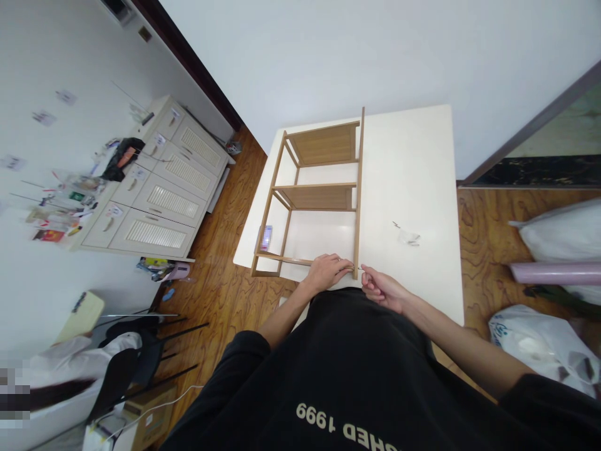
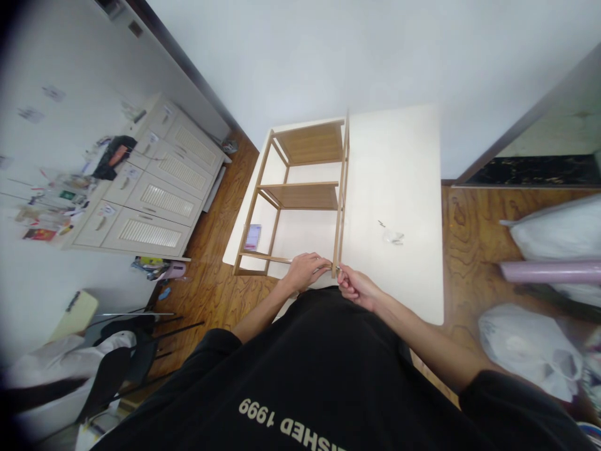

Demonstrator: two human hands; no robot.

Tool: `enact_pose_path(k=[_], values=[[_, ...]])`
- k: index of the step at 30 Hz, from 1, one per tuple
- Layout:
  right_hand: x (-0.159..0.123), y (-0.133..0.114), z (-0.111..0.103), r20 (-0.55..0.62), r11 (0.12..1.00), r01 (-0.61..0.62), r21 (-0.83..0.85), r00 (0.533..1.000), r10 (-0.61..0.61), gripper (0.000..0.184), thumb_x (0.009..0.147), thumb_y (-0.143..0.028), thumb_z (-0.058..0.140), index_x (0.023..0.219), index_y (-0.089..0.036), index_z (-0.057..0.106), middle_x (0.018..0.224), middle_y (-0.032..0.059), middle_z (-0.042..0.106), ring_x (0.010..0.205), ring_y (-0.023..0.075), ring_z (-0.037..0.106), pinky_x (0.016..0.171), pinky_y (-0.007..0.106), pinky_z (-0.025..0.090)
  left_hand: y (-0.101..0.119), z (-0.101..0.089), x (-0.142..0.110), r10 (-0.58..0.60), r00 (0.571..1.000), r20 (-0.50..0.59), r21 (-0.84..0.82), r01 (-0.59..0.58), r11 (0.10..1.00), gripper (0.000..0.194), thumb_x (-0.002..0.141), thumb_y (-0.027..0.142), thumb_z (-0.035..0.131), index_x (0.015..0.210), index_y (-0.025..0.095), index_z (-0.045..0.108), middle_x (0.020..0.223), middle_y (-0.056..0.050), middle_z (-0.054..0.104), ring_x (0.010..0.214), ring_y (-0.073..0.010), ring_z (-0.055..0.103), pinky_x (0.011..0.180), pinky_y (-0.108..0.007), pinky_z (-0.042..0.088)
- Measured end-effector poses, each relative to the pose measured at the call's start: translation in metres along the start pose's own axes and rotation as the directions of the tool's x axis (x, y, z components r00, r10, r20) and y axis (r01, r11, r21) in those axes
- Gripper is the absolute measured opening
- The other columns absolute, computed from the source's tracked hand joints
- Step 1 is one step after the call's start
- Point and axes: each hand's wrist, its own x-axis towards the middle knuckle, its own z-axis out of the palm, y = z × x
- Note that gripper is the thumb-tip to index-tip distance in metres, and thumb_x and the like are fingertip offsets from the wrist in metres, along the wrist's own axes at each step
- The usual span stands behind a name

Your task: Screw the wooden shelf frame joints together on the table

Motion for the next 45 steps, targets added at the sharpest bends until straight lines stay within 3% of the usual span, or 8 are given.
enact_pose_path(k=[6, 10, 15, 20, 29, 35, 41, 45], values=[[-0.018, 0.008, -0.003, 0.003, 0.87, 0.266, -0.415, 0.957, -0.291, 0.064, 0.093, -0.075, 0.038, 0.082, -0.017, 0.064, 0.072, 0.0062, 0.063, 0.057, 0.0142, 0.055, 0.047, 0.026, 0.04, 0.001, -0.001, 0.0, -0.008, 1.0, 0.004, -0.008, 0.008, 1.0, 0.027, 0.105, 0.043, 0.045, 0.112, 0.028, 0.067, 0.097, -0.001, 0.071, 0.094, -0.0152, 0.067, 0.082, -0.027, 0.048], [-0.028, 0.009, -0.019, 0.112, 0.37, 0.395, -0.841, 0.795, -0.596, 0.05, 0.1, -0.063, 0.038, 0.104, -0.02, 0.063, 0.087, 0.0077, 0.068, 0.078, 0.0211, 0.064, 0.074, 0.036, 0.053, 0.001, -0.002, 0.0, -0.013, 1.0, 0.012, -0.017, 0.013, 1.0, 0.027, 0.105, 0.043, 0.046, 0.114, 0.029, 0.067, 0.099, -0.001, 0.071, 0.095, -0.0154, 0.067, 0.082, -0.027, 0.048], [-0.015, 0.001, -0.043, 0.517, -0.302, 0.428, -0.852, 0.594, -0.616, 0.046, 0.102, -0.055, 0.041, 0.118, -0.017, 0.063, 0.104, 0.0158, 0.068, 0.095, 0.0288, 0.065, 0.083, 0.042, 0.053, 0.001, -0.004, -0.001, -0.019, 0.999, 0.031, -0.023, 0.02, 1.0, 0.028, 0.105, 0.043, 0.045, 0.115, 0.029, 0.067, 0.1, -0.002, 0.071, 0.097, -0.0151, 0.067, 0.084, -0.027, 0.049], [0.002, -0.009, -0.052, 0.641, -0.509, 0.395, -0.765, 0.547, -0.539, 0.04, 0.104, -0.047, 0.038, 0.102, -0.018, 0.066, 0.088, 0.0126, 0.066, 0.081, 0.025, 0.061, 0.075, 0.038, 0.049, 0.001, -0.003, -0.001, -0.031, 0.999, 0.038, -0.013, 0.031, 0.999, 0.028, 0.105, 0.043, 0.045, 0.116, 0.029, 0.066, 0.099, -0.002, 0.071, 0.096, -0.0153, 0.067, 0.084, -0.027, 0.049], [0.022, -0.019, -0.042, 0.363, 0.04, 0.465, -0.884, 0.739, -0.568, 0.047, 0.09, -0.064, 0.047, 0.062, -0.027, 0.051, 0.065, 0.0079, 0.055, 0.068, 0.0224, 0.052, 0.073, 0.036, 0.046, 0.003, -0.008, 0.002, -0.034, 0.998, 0.053, -0.003, 0.034, 0.999, 0.028, 0.105, 0.043, 0.045, 0.115, 0.029, 0.066, 0.102, -0.002, 0.071, 0.097, -0.0155, 0.067, 0.083, -0.026, 0.05], [0.024, -0.008, -0.016, -0.136, 0.877, 0.203, -0.436, 0.948, -0.287, 0.05, 0.094, -0.06, 0.04, 0.059, -0.024, 0.046, 0.046, -0.0029, 0.036, 0.042, 0.0121, 0.032, 0.044, 0.027, 0.031, 0.003, -0.006, 0.002, -0.026, 0.997, 0.069, 0.005, 0.026, 1.0, 0.029, 0.105, 0.044, 0.043, 0.116, 0.029, 0.065, 0.102, -0.002, 0.07, 0.099, -0.0154, 0.067, 0.085, -0.025, 0.05], [0.028, -0.006, -0.016, -0.086, 0.979, 0.058, -0.198, 0.993, -0.076, 0.039, 0.095, -0.046, 0.039, 0.064, -0.022, 0.044, 0.047, -0.0094, 0.025, 0.036, 0.0063, 0.016, 0.035, 0.02, 0.014, 0.006, -0.01, 0.003, -0.038, 0.994, 0.105, 0.063, 0.032, 0.998, 0.037, 0.105, 0.044, 0.044, 0.139, 0.033, 0.053, 0.103, -0.003, 0.07, 0.096, -0.0165, 0.066, 0.084, -0.026, 0.049], [0.024, 0.001, -0.016, -0.269, 0.932, 0.199, -0.303, 0.92, -0.284, 0.037, 0.091, -0.056, 0.054, 0.088, -0.019, 0.055, 0.063, -0.0033, 0.052, 0.042, 0.0071, 0.038, 0.039, 0.019, 0.024, 0.011, -0.017, 0.005, 0.041, 0.992, 0.119, 0.081, -0.051, 0.995, 0.04, 0.107, 0.036, 0.042, 0.146, 0.04, 0.045, 0.108, 0.0, 0.072, 0.103, -0.0179, 0.061, 0.077, -0.025, 0.049]])
